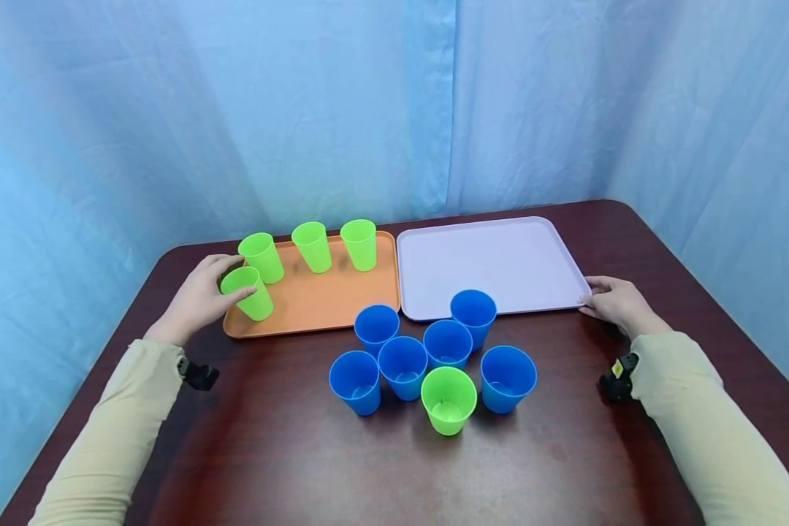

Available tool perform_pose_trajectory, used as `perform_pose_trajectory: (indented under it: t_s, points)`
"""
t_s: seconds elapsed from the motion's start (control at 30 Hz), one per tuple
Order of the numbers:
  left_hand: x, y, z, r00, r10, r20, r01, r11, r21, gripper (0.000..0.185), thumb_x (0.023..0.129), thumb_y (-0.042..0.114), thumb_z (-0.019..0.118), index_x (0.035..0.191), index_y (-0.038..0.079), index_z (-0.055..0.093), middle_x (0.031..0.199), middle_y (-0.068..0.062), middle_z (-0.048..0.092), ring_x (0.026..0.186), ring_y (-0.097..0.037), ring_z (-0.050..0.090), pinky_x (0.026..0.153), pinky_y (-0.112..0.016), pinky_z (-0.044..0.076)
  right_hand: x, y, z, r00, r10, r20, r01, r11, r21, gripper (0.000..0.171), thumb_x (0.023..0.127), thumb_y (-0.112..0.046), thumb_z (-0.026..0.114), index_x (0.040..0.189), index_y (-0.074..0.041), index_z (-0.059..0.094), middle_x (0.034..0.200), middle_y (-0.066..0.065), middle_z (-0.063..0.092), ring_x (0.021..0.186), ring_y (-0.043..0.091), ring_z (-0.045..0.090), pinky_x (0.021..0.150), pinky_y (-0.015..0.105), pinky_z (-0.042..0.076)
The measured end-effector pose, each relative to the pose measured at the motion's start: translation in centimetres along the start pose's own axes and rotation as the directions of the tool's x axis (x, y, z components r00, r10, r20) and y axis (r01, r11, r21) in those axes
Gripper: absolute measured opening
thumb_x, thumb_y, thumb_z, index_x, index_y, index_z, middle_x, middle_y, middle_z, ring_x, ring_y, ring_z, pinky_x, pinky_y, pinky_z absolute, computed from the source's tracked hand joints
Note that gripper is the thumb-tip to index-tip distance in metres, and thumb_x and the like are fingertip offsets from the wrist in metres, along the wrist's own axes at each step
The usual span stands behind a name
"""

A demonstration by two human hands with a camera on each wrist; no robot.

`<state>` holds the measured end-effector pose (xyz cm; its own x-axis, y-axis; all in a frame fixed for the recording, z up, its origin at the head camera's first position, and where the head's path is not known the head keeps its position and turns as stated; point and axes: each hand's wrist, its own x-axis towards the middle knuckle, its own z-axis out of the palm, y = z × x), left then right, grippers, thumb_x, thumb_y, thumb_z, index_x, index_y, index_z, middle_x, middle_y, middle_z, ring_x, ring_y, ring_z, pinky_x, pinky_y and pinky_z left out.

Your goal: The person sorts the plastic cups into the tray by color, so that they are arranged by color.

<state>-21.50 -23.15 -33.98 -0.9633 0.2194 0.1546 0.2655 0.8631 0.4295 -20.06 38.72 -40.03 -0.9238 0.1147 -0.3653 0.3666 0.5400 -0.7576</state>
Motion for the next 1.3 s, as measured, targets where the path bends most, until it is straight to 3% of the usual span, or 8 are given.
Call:
perform_pose_trajectory:
  t_s: [0.43, 0.83, 1.1, 1.3]
  points:
    - [-0.2, 1.7, 0.0, 0.997, 0.066, -0.032, -0.066, 0.998, -0.001, 0.062, 0.087, 0.026, 0.07, 0.138, 0.001, 0.046, 0.14, -0.021, 0.039, 0.129, -0.038, 0.037, 0.101, -0.054, 0.037, 0.0, -0.1, -0.1, 1.0, 0.001, 0.003, -0.001, 1.0, -0.004, 0.059, 0.099, -0.008, 0.046, 0.147, 0.009, 0.015, 0.127, 0.036, 0.031, 0.067, -0.006, 0.055, 0.068, 0.018, 0.053]
    - [-0.8, 4.3, -0.3, 0.983, 0.167, -0.081, -0.17, 0.985, -0.024, 0.063, 0.083, 0.026, 0.074, 0.137, 0.003, 0.048, 0.133, -0.017, 0.046, 0.124, -0.035, 0.041, 0.098, -0.051, 0.039, 0.1, 0.0, -0.1, 1.0, -0.01, 0.008, 0.01, 1.0, -0.006, 0.061, 0.098, -0.008, 0.047, 0.147, 0.009, 0.014, 0.128, 0.037, 0.031, 0.068, -0.005, 0.055, 0.068, 0.017, 0.053]
    - [-1.1, 6.4, -0.4, 0.954, 0.276, -0.114, -0.28, 0.96, -0.024, 0.064, 0.079, 0.019, 0.078, 0.133, 0.0, 0.051, 0.134, -0.019, 0.046, 0.123, -0.035, 0.043, 0.098, -0.048, 0.041, 0.1, 0.0, -0.1, 1.0, -0.009, 0.007, 0.009, 1.0, -0.017, 0.062, 0.098, -0.009, 0.047, 0.147, 0.009, 0.014, 0.13, 0.038, 0.03, 0.068, -0.004, 0.055, 0.068, 0.017, 0.053]
    - [-1.3, 8.5, -0.3, 0.914, 0.386, -0.124, -0.392, 0.919, -0.03, 0.064, 0.078, 0.019, 0.078, 0.133, 0.0, 0.051, 0.132, -0.017, 0.048, 0.121, -0.031, 0.046, 0.094, -0.044, 0.045, 0.1, 0.0, -0.1, 1.0, -0.003, 0.0, 0.003, 1.0, -0.019, 0.061, 0.098, -0.008, 0.047, 0.147, 0.009, 0.014, 0.129, 0.038, 0.03, 0.068, -0.004, 0.055, 0.068, 0.018, 0.053]
